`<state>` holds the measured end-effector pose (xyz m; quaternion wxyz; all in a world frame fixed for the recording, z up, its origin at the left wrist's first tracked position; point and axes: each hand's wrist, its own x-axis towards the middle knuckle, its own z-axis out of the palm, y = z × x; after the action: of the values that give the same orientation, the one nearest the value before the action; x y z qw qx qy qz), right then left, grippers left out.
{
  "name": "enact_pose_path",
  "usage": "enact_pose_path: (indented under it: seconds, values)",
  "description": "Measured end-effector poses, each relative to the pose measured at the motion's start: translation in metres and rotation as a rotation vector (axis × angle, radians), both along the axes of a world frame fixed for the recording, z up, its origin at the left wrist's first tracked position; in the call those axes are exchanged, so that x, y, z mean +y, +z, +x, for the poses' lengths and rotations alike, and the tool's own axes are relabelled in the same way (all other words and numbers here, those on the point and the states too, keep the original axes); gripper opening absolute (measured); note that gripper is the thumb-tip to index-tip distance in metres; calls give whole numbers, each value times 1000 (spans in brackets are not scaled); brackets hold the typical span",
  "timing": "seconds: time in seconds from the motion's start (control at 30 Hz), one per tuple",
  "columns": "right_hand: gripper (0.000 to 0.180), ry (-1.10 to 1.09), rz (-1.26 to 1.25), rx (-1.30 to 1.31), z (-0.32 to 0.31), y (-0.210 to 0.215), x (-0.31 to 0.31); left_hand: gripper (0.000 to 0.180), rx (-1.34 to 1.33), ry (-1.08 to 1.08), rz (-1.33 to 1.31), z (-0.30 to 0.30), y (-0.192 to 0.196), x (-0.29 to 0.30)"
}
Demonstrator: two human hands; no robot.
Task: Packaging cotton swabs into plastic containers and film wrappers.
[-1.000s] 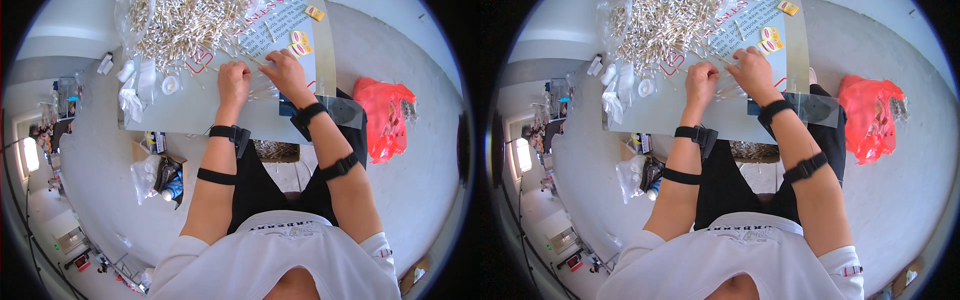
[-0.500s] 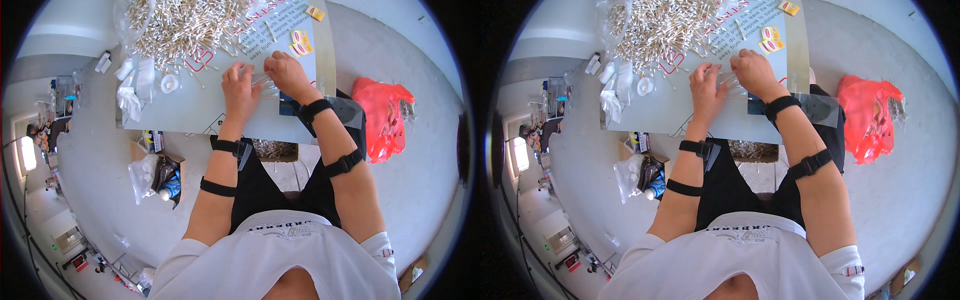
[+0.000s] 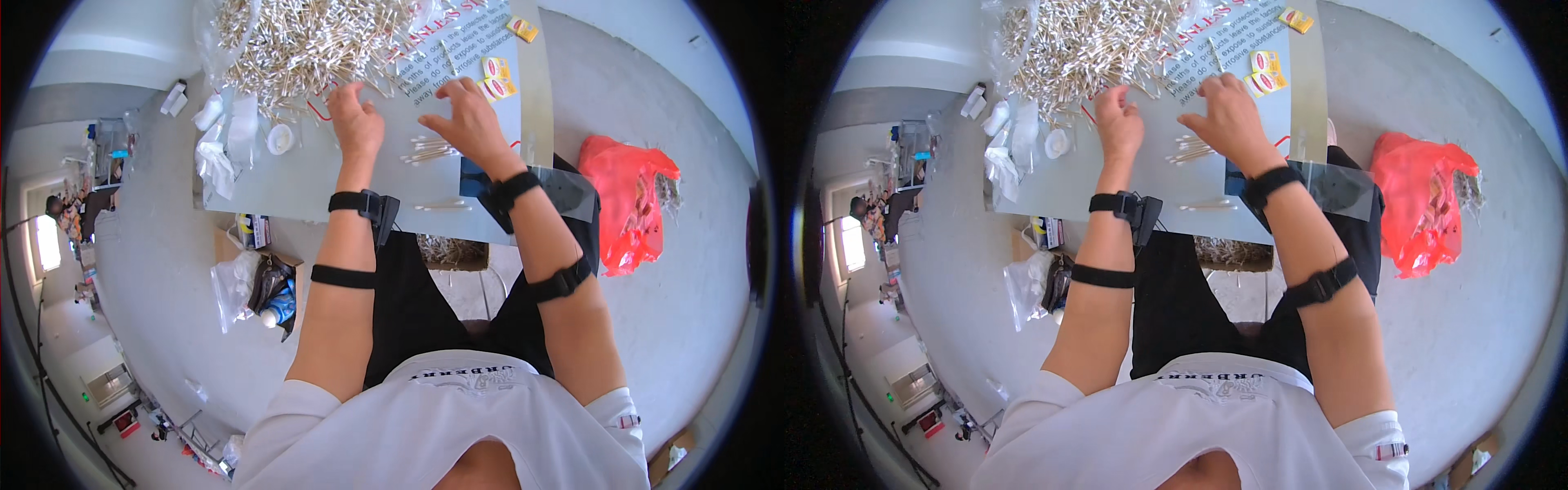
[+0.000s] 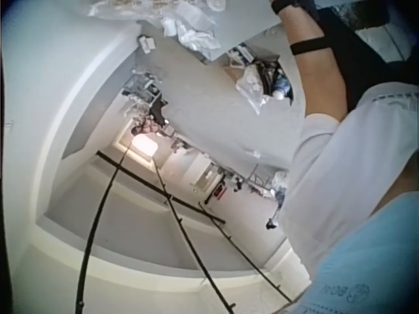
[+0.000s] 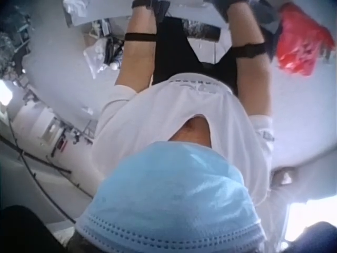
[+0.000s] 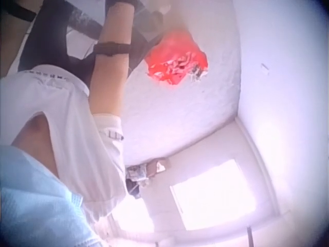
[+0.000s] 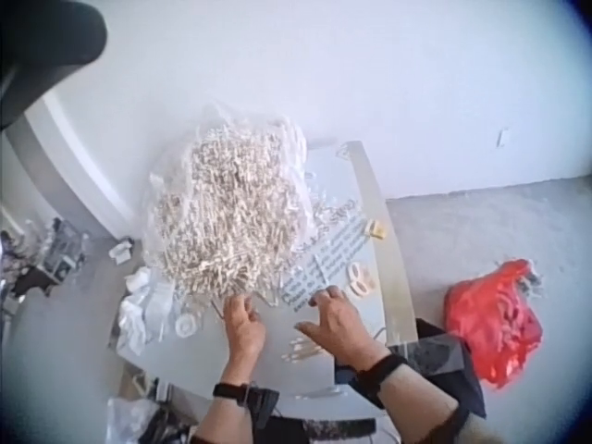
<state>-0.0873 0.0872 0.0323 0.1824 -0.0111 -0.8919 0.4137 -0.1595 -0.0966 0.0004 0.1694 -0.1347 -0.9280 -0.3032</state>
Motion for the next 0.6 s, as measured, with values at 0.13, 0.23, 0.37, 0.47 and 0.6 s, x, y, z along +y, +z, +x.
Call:
enact_pose_path:
  seconds: [0.13, 0.23, 0.37, 0.47, 0.6]
  values:
    - [23, 60, 81, -64, -8, -1, 33, 42, -63, -451, 53, 85, 53, 25]
    - [23, -82, -118, -165, -6, 7, 42, 44, -107, -570, -154, 128, 56, 15]
    - [23, -47, -190, -253, -7, 4, 32, 46, -122, -624, -279, 121, 20, 8]
    - [22, -15, -67, -186, -19, -11, 23, 45, -56, -502, -205, 105, 21, 22]
    - [39, 35, 46, -178, -44, -7, -2, 43, -112, -367, 3, 89, 20, 23]
